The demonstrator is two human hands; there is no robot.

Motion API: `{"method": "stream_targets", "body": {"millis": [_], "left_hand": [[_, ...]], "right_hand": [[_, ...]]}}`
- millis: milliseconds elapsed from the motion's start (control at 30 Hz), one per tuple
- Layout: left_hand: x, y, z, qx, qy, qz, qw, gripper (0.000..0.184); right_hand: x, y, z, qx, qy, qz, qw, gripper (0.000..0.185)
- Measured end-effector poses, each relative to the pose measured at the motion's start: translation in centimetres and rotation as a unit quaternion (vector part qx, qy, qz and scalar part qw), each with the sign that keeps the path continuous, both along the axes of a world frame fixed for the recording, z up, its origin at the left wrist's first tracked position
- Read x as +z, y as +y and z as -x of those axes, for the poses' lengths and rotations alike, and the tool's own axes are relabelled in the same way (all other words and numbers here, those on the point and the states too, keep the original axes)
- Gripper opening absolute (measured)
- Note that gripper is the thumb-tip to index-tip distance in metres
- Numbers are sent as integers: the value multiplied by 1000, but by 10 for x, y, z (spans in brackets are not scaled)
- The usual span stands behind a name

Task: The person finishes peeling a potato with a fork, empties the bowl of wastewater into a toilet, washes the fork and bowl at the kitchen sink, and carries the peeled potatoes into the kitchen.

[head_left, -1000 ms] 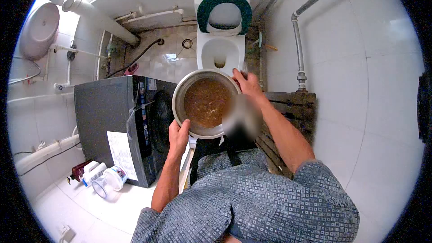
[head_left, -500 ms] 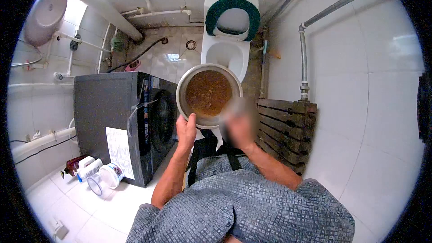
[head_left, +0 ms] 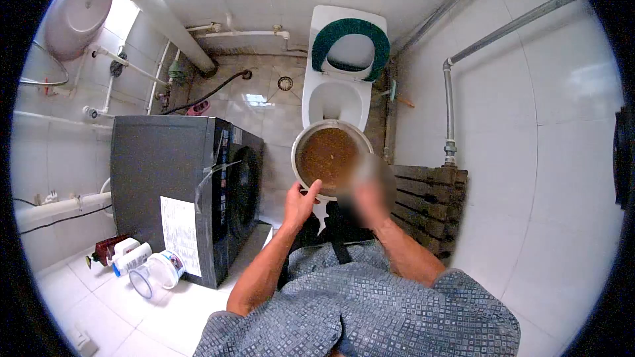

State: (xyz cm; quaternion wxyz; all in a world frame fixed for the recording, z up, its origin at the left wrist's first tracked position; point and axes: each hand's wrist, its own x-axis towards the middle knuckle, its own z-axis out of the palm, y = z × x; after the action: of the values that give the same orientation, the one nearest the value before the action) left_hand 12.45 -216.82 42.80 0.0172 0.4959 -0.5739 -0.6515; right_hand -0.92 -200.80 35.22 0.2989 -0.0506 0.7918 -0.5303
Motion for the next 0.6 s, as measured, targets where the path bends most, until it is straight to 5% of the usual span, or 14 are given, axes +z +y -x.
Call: {"method": "stream_targets", "body": {"millis": [100, 133, 233, 400, 500, 600], "left_hand": [[-53, 2, -16, 53, 88, -104, 989, 47], [-62, 2, -23, 55, 89, -104, 989, 47], [-78, 2, -48, 112, 86, -102, 985, 51], [-88, -8, -102, 155, 5, -84, 984, 42], [-96, -9, -138, 212, -36, -97, 972, 44], [-95, -7, -166, 256, -58, -92, 960, 39]], "right_hand": [[-17, 8, 9, -57, -76, 105, 990, 28], [-8, 7, 19, -46, -143, 84, 985, 30], [-41, 11, 46, 34, -38, -28, 998, 31], [-84, 26, 90, 123, -96, -67, 985, 24], [-66, 10, 110, 123, -135, -52, 982, 28], [-106, 8, 135, 57, -150, -136, 978, 30]]}}
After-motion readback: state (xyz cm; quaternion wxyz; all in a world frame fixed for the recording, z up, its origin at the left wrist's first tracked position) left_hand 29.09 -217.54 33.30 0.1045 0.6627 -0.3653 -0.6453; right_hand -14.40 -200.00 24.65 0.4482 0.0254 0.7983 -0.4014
